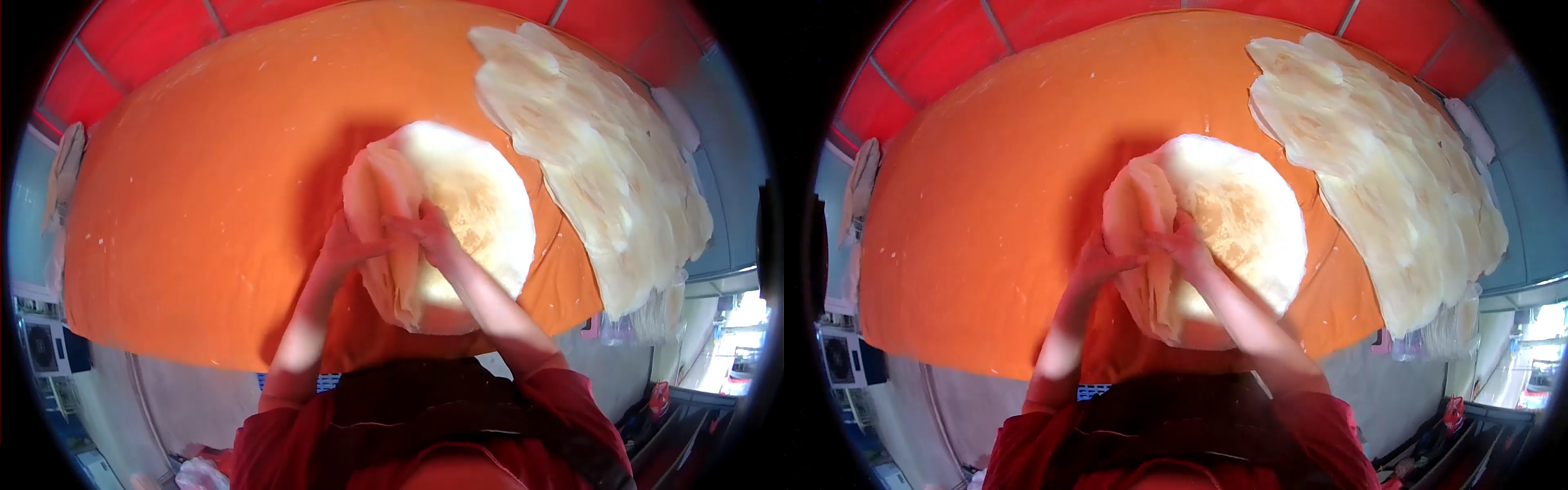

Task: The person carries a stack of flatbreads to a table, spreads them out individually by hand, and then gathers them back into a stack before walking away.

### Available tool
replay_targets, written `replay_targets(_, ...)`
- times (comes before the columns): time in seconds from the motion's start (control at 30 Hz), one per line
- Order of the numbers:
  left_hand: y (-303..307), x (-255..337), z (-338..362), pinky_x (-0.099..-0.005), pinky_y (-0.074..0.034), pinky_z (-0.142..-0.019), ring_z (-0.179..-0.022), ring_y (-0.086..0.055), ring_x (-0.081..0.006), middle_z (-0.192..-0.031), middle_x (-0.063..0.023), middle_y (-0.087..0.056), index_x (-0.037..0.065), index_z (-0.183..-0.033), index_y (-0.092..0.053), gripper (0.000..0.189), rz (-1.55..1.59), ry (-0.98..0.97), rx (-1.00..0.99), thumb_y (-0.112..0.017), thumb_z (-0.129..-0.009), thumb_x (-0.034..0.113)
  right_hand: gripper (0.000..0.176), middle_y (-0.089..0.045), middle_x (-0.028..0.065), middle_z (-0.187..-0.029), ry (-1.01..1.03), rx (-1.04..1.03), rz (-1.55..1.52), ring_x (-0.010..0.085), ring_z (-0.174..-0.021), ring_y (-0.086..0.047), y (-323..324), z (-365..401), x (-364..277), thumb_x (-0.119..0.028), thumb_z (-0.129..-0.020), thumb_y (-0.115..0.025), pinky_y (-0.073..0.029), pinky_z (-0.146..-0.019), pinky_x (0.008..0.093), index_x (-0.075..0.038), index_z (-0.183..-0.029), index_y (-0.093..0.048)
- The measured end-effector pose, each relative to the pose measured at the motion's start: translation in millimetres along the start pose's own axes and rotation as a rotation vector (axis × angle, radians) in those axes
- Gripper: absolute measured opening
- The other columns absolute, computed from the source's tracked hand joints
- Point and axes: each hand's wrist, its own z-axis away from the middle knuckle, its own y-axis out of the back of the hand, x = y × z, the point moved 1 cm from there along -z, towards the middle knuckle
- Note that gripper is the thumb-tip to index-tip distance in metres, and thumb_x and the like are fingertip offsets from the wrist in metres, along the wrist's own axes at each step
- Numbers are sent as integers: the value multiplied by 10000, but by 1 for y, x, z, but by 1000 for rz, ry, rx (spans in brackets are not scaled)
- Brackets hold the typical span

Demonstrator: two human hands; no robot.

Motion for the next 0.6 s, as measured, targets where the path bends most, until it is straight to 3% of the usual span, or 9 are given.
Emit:
replay_targets(0.03, 4, -11, -6, -280, -443, -779, -963, -514, -157, -1037, -75, -536, 1, -1140, -435, 644, -76, -49, -17, -730, -576, 102, 802, -426, 108, -1171, -72, -18, -5, 204, -1082, -412, -3, 0, 1, -164, -601, -764, -401, -861, 315, -23, -1233, -290)
replay_targets(0.17, 4, -22, -10, -284, -458, -757, -925, -531, -149, -988, -63, -556, 0, -1077, -484, 615, -178, -151, -25, -764, -542, 118, 701, -492, 102, -1109, 93, 105, 196, 195, -1045, -460, -25, 9, -2, -193, -624, -742, -382, -888, 314, 7, -1187, -376)
replay_targets(0.23, 6, -22, -8, -289, -455, -768, -926, -532, -152, -1000, -61, -554, 1, -1082, -481, 642, -86, -108, -23, -778, -527, 129, 700, -510, 102, -1082, 207, 118, 199, 193, -1028, -471, -22, 2, 11, -200, -610, -752, -384, -880, 314, 6, -1175, -393)
replay_targets(0.33, 12, -18, 1, -308, -420, -841, -1008, -493, -168, -1095, -65, -514, 8, -1158, -421, 712, -83, -42, -6, -773, -547, 103, 732, -496, 91, -1084, 271, 144, 470, 197, -1021, -463, -17, -1, 17, -235, -591, -763, -405, -842, 320, -17, -1176, -379)
replay_targets(0.47, 37, -56, -1, -323, -397, -889, -1073, -454, -187, -1171, -76, -470, 14, -1226, -353, 762, -48, -5, 23, -753, -584, 105, 624, -501, 79, -1061, 114, 2, 410, 183, -999, -469, -15, 13, -4, -204, -643, -724, -414, -824, 322, -21, -1150, -409)
replay_targets(0.53, 40, -65, 2, -325, -410, -873, -1057, -470, -201, -1148, -82, -488, 11, -1208, -384, 696, 145, -42, 37, -728, -609, 98, 517, -484, 57, -1062, -29, -11, 348, 152, -972, -459, -13, 21, -11, -179, -701, -681, -410, -812, 300, -33, -1122, -421)
replay_targets(0.57, 40, -68, 4, -326, -416, -866, -1048, -477, -208, -1137, -85, -497, 9, -1199, -399, 664, 242, -60, 40, -715, -622, 94, 455, -487, 52, -1044, 47, 22, 118, 143, -951, -460, -3, 9, 22, -179, -722, -652, -414, -794, 296, -39, -1097, -436)
replay_targets(0.6, 41, -71, 5, -326, -433, -839, -1006, -501, -214, -1090, -95, -520, -3, -1163, -428, 626, 18, 67, 215, -712, -611, 74, 394, -489, 46, -1025, 126, 60, -112, 134, -931, -461, 12, -14, 84, -179, -744, -623, -417, -776, 292, -44, -1071, -451)
